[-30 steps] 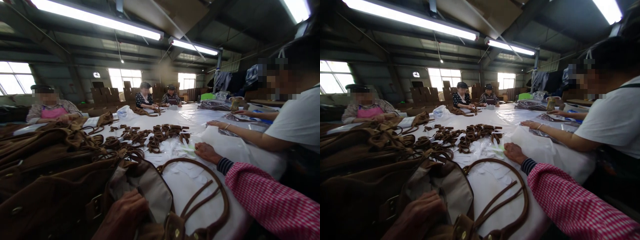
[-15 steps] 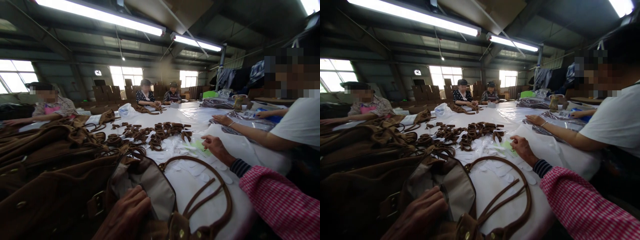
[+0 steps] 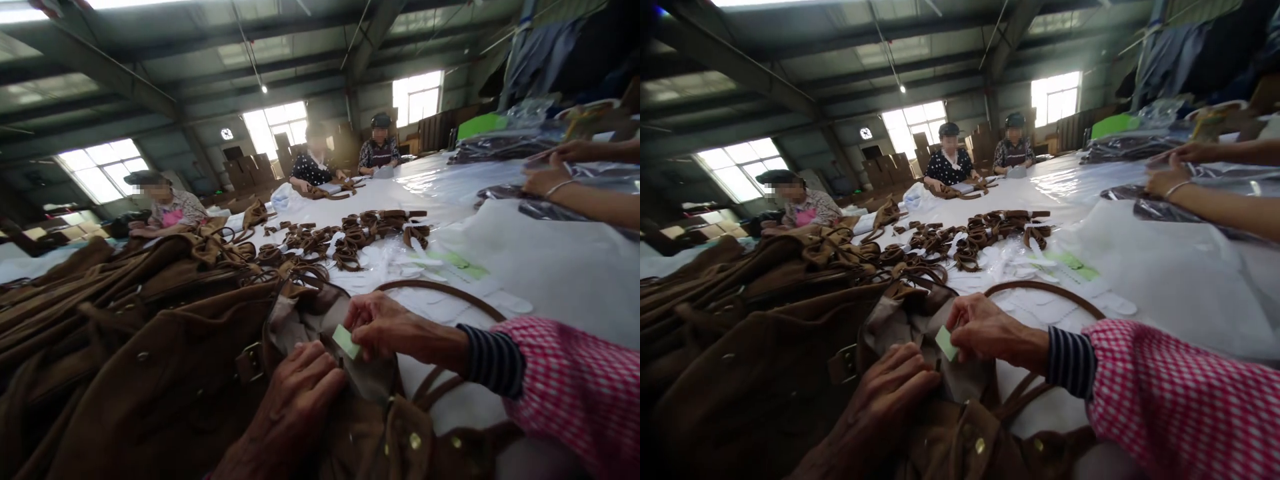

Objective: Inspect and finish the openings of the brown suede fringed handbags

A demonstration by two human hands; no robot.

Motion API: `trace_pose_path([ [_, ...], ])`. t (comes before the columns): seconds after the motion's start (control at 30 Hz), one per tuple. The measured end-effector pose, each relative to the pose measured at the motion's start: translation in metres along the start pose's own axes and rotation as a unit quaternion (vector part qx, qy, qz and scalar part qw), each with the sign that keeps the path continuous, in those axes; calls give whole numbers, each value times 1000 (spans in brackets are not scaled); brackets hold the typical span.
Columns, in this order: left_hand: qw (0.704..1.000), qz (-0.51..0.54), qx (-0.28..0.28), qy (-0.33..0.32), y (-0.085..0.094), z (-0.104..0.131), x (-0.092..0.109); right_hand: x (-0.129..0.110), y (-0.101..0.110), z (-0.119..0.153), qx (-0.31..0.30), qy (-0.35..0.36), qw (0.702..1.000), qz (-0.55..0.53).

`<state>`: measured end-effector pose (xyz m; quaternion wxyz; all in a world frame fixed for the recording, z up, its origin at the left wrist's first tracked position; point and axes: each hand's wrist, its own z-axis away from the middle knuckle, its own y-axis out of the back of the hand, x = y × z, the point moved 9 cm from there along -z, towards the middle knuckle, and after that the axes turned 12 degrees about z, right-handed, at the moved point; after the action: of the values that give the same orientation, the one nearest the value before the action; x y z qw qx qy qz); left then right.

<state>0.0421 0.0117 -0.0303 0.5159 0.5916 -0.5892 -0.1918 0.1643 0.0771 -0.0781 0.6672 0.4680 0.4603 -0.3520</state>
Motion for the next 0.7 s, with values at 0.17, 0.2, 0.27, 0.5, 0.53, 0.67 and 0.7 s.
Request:
trace_pose_path([
  [0.17, 999, -30, -10, 2, -6, 2, -5, 7, -17, -18, -37, 3, 998, -44],
  [0.2, 1000, -23, -10, 0, -6, 2, -4, 5, -20, -20, -48, 10, 997, -52],
  [0.27, 1000, 0, -9, -8, -5, 0, -3, 2, -24, -23, -74, 21, 996, -43],
  [0.5, 1000, 14, -1, -20, -2, -4, 2, 5, -33, -22, -151, 7, 989, 5],
  [0.53, 1000, 13, -5, -21, -3, -3, 2, 5, -33, -22, -148, 2, 989, 0],
  [0.67, 1000, 14, -12, -21, -6, -1, 0, 3, -31, -24, -113, 11, 992, 46],
  [0.7, 1000, 15, -11, -19, -6, 0, 0, 3, -33, -25, -114, 16, 992, 58],
])
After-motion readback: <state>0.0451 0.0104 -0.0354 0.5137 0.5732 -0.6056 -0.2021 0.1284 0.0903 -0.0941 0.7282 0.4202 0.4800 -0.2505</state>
